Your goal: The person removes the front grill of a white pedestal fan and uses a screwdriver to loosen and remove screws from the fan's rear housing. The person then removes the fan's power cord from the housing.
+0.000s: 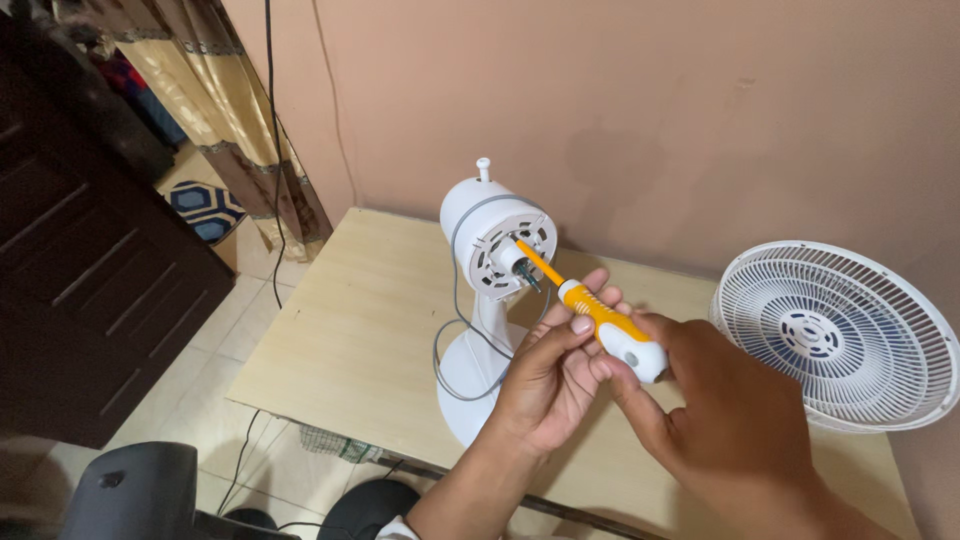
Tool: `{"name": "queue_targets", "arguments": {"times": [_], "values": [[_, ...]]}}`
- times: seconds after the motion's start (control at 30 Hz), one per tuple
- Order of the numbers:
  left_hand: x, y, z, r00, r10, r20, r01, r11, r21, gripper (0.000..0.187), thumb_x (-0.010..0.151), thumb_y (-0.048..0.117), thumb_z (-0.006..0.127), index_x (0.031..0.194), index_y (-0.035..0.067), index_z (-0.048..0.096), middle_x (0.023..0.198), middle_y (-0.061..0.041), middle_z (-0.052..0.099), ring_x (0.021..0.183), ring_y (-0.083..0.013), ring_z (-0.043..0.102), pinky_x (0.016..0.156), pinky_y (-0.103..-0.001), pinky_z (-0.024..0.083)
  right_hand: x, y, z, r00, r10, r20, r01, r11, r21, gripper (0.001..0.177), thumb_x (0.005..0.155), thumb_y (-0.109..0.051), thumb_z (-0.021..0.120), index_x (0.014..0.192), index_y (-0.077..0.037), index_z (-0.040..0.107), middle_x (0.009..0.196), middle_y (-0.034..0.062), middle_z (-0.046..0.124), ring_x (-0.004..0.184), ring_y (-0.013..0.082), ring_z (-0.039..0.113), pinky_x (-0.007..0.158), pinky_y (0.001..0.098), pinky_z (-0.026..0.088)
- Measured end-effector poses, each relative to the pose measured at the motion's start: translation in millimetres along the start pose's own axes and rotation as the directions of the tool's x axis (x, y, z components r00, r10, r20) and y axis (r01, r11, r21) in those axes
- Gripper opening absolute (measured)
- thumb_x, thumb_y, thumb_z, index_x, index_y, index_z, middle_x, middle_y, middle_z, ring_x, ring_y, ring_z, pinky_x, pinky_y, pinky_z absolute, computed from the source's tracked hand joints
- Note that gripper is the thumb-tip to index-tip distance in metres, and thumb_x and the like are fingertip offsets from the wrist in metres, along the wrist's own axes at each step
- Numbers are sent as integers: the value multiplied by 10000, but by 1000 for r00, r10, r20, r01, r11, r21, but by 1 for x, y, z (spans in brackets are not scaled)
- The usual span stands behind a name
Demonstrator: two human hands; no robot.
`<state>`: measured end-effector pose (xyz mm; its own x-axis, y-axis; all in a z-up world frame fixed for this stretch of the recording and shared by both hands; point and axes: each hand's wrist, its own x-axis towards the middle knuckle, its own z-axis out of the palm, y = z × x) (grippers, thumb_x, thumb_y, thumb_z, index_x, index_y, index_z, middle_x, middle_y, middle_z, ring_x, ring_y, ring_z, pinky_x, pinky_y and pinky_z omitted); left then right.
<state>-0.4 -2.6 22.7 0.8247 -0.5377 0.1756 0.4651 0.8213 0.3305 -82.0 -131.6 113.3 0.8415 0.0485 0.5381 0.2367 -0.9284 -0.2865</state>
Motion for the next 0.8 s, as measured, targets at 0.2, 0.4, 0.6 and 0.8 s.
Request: {"name": "queue_targets", "arguments": {"times": [0.2,0.4,0.6,0.8], "values": [[-2,1,-4,999,-14,50,18,996,-90,486,1033,214,663,1453,26,509,1271,-110,632,1141,-195,639,895,-343,544,-1,-7,-6,939,-319,-128,314,948,-57,473,737,-91,790,1182,-100,632,1036,71,684,834,259,683,658,359,529],[-2,0,-13,999,-25,-49,26,999,25,312,1102,154,653,1342,-7,534,1154,-103,626,1061,-185,675,976,-354,577,-4,-4,-2,973,-221,-63,221,975,-6,567,719,-141,807,1246,-94,604,1055,81,654,872,276,674,656,375,526],[-3,6,-5,999,-24,-24,24,1000,18,445,1037,102,648,1455,14,524,1236,-92,649,1058,-189,669,838,-312,581,-6,2,5,968,227,107,-231,972,32,732,726,-465,892,1309,-103,637,923,38,752,762,150,756,671,298,581],[0,7,3,1000,-19,12,18,1000,24,512,981,81,616,1474,26,489,1323,-111,589,1254,-199,620,1019,-336,571,-2,0,2,996,54,-72,-49,997,67,528,731,-272,841,1185,-76,656,895,61,749,726,187,738,621,326,559]]}}
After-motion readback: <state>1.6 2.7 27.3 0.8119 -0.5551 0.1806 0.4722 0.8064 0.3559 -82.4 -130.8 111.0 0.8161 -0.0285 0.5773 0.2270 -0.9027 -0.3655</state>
